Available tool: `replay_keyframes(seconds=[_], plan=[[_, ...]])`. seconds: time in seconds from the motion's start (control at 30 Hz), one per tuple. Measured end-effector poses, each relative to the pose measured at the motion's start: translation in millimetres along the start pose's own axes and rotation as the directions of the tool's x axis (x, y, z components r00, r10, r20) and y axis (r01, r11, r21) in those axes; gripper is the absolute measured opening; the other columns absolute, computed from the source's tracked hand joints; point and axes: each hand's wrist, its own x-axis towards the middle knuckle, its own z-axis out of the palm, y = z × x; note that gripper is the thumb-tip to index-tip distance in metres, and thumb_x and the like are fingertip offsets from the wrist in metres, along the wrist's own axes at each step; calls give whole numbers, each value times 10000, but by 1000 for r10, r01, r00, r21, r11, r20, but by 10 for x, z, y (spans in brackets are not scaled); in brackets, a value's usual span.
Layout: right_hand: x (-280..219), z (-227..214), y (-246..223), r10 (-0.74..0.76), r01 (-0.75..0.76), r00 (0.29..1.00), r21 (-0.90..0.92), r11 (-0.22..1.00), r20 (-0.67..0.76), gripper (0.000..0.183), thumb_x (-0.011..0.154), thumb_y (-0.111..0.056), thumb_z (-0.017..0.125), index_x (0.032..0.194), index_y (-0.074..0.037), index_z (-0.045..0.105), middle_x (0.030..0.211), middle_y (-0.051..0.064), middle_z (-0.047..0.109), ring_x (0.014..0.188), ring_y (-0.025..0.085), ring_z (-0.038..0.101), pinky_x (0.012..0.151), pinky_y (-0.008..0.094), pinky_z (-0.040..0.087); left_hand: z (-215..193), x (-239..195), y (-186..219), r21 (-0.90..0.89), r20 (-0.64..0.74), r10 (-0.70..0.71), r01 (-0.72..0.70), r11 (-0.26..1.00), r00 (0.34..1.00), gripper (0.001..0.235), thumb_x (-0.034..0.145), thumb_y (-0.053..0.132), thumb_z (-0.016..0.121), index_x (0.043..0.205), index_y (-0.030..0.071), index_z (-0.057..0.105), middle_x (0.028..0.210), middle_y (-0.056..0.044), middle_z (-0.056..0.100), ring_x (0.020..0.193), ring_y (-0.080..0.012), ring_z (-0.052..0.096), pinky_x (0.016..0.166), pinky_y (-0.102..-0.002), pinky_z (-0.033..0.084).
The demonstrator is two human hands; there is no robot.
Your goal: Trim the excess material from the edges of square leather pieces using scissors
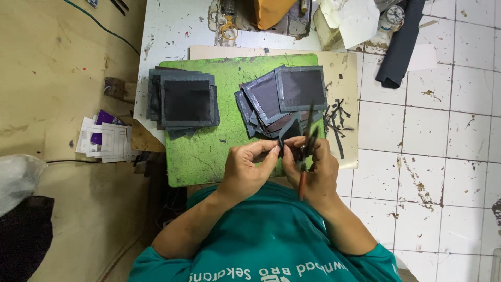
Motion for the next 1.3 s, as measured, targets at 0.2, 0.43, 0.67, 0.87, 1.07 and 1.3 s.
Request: replay_keyframes(seconds=[0.2, 0.43, 0.67, 0.87, 1.07, 1.3], plan=[[23, -18, 10, -16, 16, 1000, 38, 999, -3, 238, 883, -50, 826, 957, -27, 601, 888, 142, 782, 707, 286, 772, 624, 340, 600, 11, -26, 24, -8, 21, 68, -68, 998, 997, 147, 910, 23, 692, 1012, 1, 796, 814, -203, 790, 883, -314, 766, 665, -357, 619], [-88, -8, 62, -91, 92, 996, -95, 991, 5, 179, 870, 16, 762, 970, -66, 639, 908, 94, 781, 821, 321, 768, 695, 341, 585, 63, -41, -21, 3, -29, 60, -60, 998, 998, 114, 912, 82, 710, 966, 13, 783, 743, -160, 783, 848, -266, 767, 639, -347, 613], [-30, 23, 38, -67, 65, 995, 20, 998, 69, 175, 891, 32, 705, 990, -62, 595, 915, 115, 749, 826, 331, 741, 715, 374, 561, 57, -71, -215, 68, -68, 143, -138, 988, 987, 115, 915, 21, 662, 883, 34, 773, 657, -168, 737, 747, -277, 778, 555, -310, 579], [87, -14, 4, 75, -121, 981, 262, 957, 180, 219, 909, 80, 653, 1051, -33, 530, 932, 140, 728, 789, 216, 678, 761, 367, 549, 90, -79, -306, 24, -85, 186, -184, 983, 979, 93, 912, 7, 682, 874, 40, 760, 687, -170, 748, 777, -312, 783, 611, -305, 599], [-25, -65, 305, 103, -145, 984, 318, 937, 147, 197, 940, -52, 744, 1065, -17, 596, 907, 144, 724, 761, 187, 669, 713, 341, 554, -5, 20, -389, -116, -88, 49, -59, 992, 995, 112, 973, 49, 664, 947, 4, 762, 735, -145, 768, 824, -73, 619, 672, -303, 606], [-376, -215, 228, -83, -512, 765, 683, 521, 638, 672, 1063, -675, 427, 1076, -19, 571, 616, 25, 566, 424, 95, 536, 416, 239, 533, -187, 91, -234, -367, 32, -59, 66, 928, 998, 149, 1008, 66, 638, 1078, -51, 700, 984, -109, 767, 876, -180, 756, 863, -377, 704]])
